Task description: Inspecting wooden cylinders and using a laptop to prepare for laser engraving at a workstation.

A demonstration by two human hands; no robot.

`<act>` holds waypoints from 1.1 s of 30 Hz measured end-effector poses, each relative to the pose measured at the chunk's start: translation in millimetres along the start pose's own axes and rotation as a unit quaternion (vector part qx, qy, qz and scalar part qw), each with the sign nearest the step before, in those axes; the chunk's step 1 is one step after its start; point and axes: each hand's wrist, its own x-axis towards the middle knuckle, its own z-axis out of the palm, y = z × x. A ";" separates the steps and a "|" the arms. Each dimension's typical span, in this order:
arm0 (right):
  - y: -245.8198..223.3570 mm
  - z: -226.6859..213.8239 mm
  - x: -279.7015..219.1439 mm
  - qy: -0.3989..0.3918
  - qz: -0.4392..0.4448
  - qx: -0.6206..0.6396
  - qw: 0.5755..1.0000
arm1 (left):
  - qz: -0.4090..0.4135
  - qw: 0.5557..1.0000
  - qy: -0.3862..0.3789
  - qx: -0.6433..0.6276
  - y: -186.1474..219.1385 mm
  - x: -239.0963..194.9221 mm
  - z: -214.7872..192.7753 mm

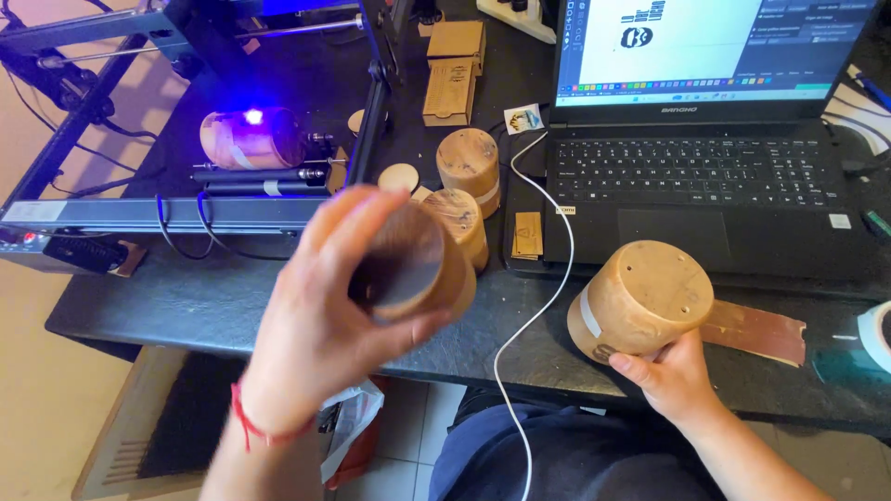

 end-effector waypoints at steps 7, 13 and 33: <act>-7.4 4.3 -0.9 -0.001 -0.012 -0.023 1.000 | 0.053 0.998 0.012 0.013 -15.5 96.9 3.3; -11.4 5.0 -0.9 0.017 -0.006 -0.020 1.000 | 0.006 1.000 0.009 0.023 -51.4 157.2 39.8; -8.7 1.1 -0.4 0.015 0.034 -0.023 0.999 | -0.139 0.988 -0.048 0.043 -49.6 166.1 59.4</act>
